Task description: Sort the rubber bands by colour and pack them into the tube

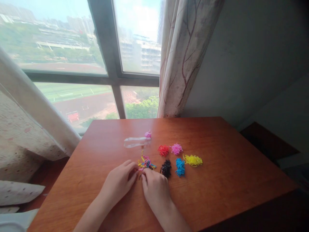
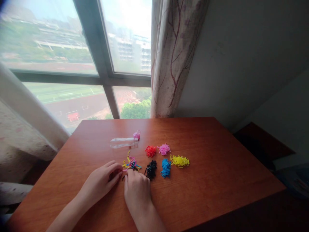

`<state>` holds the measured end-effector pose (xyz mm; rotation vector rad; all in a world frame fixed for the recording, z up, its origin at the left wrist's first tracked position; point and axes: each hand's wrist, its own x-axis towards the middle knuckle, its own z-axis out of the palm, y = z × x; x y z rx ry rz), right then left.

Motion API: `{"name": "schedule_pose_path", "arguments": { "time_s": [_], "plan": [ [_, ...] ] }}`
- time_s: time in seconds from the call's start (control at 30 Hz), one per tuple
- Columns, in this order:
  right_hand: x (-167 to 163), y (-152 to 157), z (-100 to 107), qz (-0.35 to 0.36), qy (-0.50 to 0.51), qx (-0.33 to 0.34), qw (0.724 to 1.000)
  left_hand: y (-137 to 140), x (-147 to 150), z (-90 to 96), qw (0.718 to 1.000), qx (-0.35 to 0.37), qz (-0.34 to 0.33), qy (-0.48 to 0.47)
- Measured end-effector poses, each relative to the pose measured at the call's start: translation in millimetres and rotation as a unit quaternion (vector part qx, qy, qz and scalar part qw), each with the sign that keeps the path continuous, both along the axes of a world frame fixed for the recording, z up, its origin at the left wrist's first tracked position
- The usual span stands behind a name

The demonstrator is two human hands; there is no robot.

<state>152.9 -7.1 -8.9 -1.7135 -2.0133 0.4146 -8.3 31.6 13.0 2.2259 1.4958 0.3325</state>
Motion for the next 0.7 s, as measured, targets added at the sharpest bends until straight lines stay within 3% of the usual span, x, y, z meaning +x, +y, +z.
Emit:
{"name": "schedule_pose_path", "arguments": {
  "time_s": [0.2, 0.37, 0.53, 0.7],
  "plan": [
    [7, -11, 0, -0.01, 0.013, 0.057, 0.998, 0, -1, -0.8, 1.0, 0.002, -0.003, 0.002],
    [43, -21, 5, -0.069, 0.076, 0.13, 0.986, 0, -2, -1.5, 1.0, 0.001, -0.005, 0.005],
    [78, -18, 4, -0.125, 0.066, 0.154, 0.978, 0, -1, -0.7, 1.0, 0.004, -0.012, 0.004],
    [83, -18, -3, -0.124, 0.056, 0.166, 0.977, 1, -1, -1.8, 1.0, 0.0, -0.006, -0.001]
  ]
}}
